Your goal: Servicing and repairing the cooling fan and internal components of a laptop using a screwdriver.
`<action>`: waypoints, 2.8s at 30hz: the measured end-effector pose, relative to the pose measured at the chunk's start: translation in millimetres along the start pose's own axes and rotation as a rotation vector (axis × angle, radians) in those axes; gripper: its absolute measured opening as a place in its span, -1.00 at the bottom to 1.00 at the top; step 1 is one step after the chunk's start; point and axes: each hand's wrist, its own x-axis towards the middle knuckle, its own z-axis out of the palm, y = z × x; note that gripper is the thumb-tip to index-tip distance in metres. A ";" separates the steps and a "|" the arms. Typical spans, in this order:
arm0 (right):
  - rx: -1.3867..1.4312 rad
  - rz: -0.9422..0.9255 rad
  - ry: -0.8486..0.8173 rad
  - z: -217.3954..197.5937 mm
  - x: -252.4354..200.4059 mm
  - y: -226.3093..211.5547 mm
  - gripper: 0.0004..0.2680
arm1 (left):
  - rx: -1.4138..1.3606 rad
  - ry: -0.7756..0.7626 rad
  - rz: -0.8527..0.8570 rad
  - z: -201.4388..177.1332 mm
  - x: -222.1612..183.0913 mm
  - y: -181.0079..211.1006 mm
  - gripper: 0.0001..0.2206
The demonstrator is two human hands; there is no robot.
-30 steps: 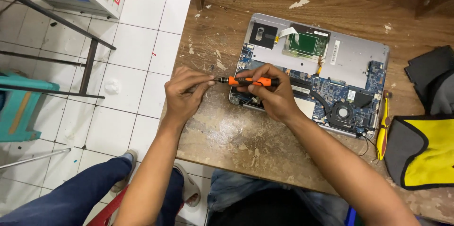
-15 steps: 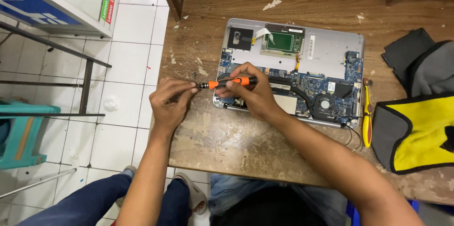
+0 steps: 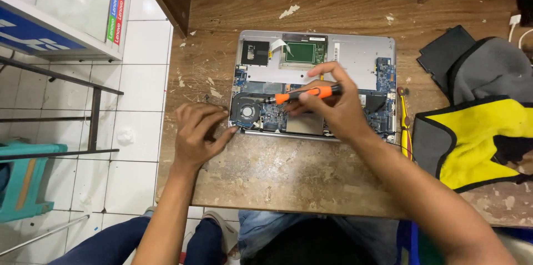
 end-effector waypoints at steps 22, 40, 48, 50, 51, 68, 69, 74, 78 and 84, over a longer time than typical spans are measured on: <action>-0.144 -0.130 0.252 -164.7 -12.5 10.6 -0.63 | 0.134 -0.534 -0.282 112.7 99.6 101.6 -0.36; -0.415 -0.206 0.267 -143.1 -13.3 7.2 -0.64 | 0.166 -0.668 -0.311 106.6 86.3 127.2 -0.26; -0.454 -0.235 0.260 -129.8 -12.4 -3.1 -0.67 | 0.195 -0.730 -0.353 105.0 84.2 139.3 -0.25; -0.457 -0.234 0.259 -128.6 -12.4 -4.2 -0.67 | 0.187 -0.721 -0.355 104.9 83.8 139.6 -0.26; -0.459 -0.233 0.257 -128.0 -12.7 -4.6 -0.67 | 0.181 -0.712 -0.356 104.8 83.5 139.9 -0.26; -0.481 -0.234 0.232 -131.2 -14.4 0.0 -0.67 | 0.169 -0.660 -0.431 98.1 91.7 148.6 -0.25; -0.480 -0.230 0.234 -131.6 -14.9 0.6 -0.66 | 0.169 -0.655 -0.431 98.0 91.4 148.6 -0.25; -0.474 -0.237 0.240 -133.6 -14.7 4.9 -0.67 | 0.185 -0.685 -0.431 98.7 91.3 148.0 -0.26; -0.483 -0.238 0.236 -132.4 -14.5 3.7 -0.67 | 0.203 -0.710 -0.437 98.9 89.8 151.6 -0.25; -0.423 -0.230 0.218 -141.0 -15.1 14.8 -0.66 | 0.203 -0.672 -0.439 95.7 78.8 164.6 -0.23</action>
